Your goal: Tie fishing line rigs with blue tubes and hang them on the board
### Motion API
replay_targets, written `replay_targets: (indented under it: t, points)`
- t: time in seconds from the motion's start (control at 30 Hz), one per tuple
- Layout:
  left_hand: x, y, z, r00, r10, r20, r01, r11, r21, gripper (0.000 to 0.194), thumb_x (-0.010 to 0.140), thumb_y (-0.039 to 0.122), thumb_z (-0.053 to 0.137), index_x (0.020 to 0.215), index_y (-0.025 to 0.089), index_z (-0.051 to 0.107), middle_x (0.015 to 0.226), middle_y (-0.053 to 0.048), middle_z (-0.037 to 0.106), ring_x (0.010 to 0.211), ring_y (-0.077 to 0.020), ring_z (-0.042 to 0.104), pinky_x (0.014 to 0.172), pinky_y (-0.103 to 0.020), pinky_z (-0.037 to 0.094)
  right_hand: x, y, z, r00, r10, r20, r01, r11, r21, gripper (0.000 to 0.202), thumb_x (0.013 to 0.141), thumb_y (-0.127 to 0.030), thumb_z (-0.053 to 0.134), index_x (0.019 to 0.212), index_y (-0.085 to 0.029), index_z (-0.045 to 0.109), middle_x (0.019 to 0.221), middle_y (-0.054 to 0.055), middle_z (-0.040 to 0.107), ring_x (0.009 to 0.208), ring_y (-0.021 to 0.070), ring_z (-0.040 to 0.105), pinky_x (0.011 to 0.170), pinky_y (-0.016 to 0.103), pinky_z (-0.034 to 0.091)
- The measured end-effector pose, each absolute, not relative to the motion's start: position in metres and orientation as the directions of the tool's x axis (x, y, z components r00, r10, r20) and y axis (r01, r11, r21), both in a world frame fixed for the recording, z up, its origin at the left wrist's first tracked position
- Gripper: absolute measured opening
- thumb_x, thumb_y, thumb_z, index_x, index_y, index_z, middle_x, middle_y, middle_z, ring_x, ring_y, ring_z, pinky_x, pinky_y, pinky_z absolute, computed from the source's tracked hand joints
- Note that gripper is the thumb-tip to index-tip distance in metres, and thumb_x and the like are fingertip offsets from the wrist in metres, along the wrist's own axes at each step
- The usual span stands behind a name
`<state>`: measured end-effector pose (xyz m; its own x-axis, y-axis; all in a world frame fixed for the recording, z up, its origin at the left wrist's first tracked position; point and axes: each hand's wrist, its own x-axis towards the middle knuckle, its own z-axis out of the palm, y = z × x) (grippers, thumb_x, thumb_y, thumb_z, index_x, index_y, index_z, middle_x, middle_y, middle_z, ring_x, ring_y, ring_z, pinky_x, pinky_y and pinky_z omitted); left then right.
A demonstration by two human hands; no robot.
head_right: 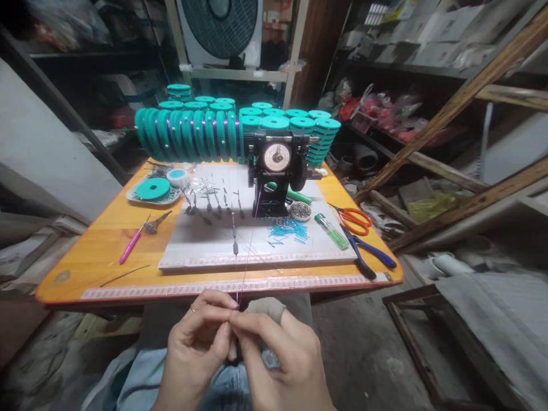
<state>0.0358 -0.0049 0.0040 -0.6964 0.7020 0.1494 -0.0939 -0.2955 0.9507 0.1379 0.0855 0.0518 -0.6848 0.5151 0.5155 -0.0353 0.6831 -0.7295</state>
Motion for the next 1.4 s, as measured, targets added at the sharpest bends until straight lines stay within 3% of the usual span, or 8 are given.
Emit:
replay_targets:
  t: [0.27, 0.4, 0.53, 0.77, 0.93, 1.03, 1.17, 1.4]
  points:
    - [0.029, -0.005, 0.007, -0.635, 0.763, 0.121, -0.158, -0.281, 0.947, 0.015, 0.088, 0.016, 0.063, 0.087, 0.024, 0.075, 0.094, -0.003, 0.056, 0.048, -0.0024, 0.048, 0.043, -0.016, 0.045, 0.148, 0.09, 0.057, -0.617, 0.7, 0.361, 0.014, 0.468, -0.883, 0.015, 0.086, -0.015, 0.068, 0.088, -0.03, 0.072, 0.084, -0.002, 0.066, 0.079, 0.0102, 0.067, 0.066, 0.014, 0.054]
    - [0.031, -0.004, 0.011, -0.604, 0.796, 0.038, -0.292, -0.265, 0.919, 0.009, 0.086, 0.02, 0.067, 0.083, 0.022, 0.076, 0.092, -0.003, 0.056, 0.049, -0.0022, 0.045, 0.041, -0.014, 0.04, 0.149, 0.094, 0.056, -0.715, 0.676, 0.177, -0.148, 0.102, -0.984, 0.01, 0.089, -0.02, 0.068, 0.086, -0.028, 0.073, 0.09, -0.001, 0.07, 0.07, 0.0099, 0.069, 0.06, 0.016, 0.056]
    - [0.039, 0.0, 0.02, -0.664, 0.746, -0.061, -0.393, -0.278, 0.876, 0.013, 0.079, 0.03, 0.076, 0.075, 0.018, 0.075, 0.088, -0.005, 0.056, 0.064, -0.0086, 0.055, 0.049, -0.014, 0.042, 0.147, 0.096, 0.048, -0.801, 0.597, 0.039, -0.268, -0.299, -0.916, 0.007, 0.092, -0.024, 0.067, 0.085, -0.025, 0.071, 0.077, -0.001, 0.069, 0.067, 0.0095, 0.069, 0.063, 0.018, 0.057]
    - [0.044, 0.004, 0.031, -0.662, 0.741, -0.112, -0.465, -0.289, 0.837, 0.024, 0.063, 0.03, 0.089, 0.07, 0.017, 0.071, 0.084, -0.002, 0.057, 0.061, -0.0075, 0.052, 0.055, -0.018, 0.044, 0.149, 0.1, 0.044, -0.862, 0.505, -0.041, -0.233, -0.468, -0.853, 0.006, 0.09, -0.024, 0.07, 0.085, -0.021, 0.069, 0.078, -0.001, 0.068, 0.067, 0.0074, 0.067, 0.064, 0.017, 0.054]
    - [0.035, 0.003, 0.016, -0.644, 0.759, 0.094, -0.223, -0.305, 0.926, 0.006, 0.082, 0.017, 0.072, 0.077, 0.02, 0.073, 0.086, -0.005, 0.061, 0.075, -0.0131, 0.061, 0.062, -0.019, 0.049, 0.152, 0.105, 0.046, -0.845, 0.534, 0.029, -0.238, -0.327, -0.915, 0.004, 0.092, -0.026, 0.067, 0.09, -0.023, 0.066, 0.077, -0.001, 0.066, 0.068, 0.0094, 0.065, 0.064, 0.02, 0.054]
    - [0.03, 0.001, 0.016, -0.621, 0.769, 0.15, -0.119, -0.281, 0.952, 0.01, 0.084, 0.014, 0.069, 0.079, 0.021, 0.074, 0.087, -0.005, 0.062, 0.078, -0.0125, 0.062, 0.066, -0.018, 0.05, 0.151, 0.106, 0.053, -0.802, 0.579, 0.149, -0.123, 0.085, -0.989, 0.006, 0.093, -0.021, 0.063, 0.088, -0.024, 0.065, 0.076, -0.001, 0.064, 0.068, 0.0099, 0.064, 0.063, 0.019, 0.051]
    - [0.033, -0.001, 0.028, -0.66, 0.75, 0.044, -0.196, -0.228, 0.954, 0.011, 0.083, 0.021, 0.072, 0.072, 0.018, 0.073, 0.082, -0.003, 0.059, 0.069, -0.0097, 0.059, 0.058, -0.015, 0.047, 0.151, 0.103, 0.059, -0.773, 0.48, 0.415, 0.036, 0.686, -0.727, 0.014, 0.087, -0.011, 0.066, 0.094, -0.023, 0.065, 0.076, -0.002, 0.068, 0.068, 0.0105, 0.063, 0.063, 0.019, 0.048]
    - [0.036, -0.002, 0.029, -0.628, 0.769, -0.122, -0.41, -0.193, 0.892, 0.018, 0.082, 0.03, 0.075, 0.072, 0.015, 0.069, 0.089, 0.0, 0.055, 0.041, 0.0017, 0.048, 0.04, -0.014, 0.035, 0.15, 0.097, 0.055, -0.792, 0.354, 0.497, 0.137, 0.897, -0.42, 0.014, 0.091, -0.011, 0.056, 0.098, -0.02, 0.066, 0.076, 0.003, 0.063, 0.066, 0.0157, 0.06, 0.063, 0.026, 0.048]
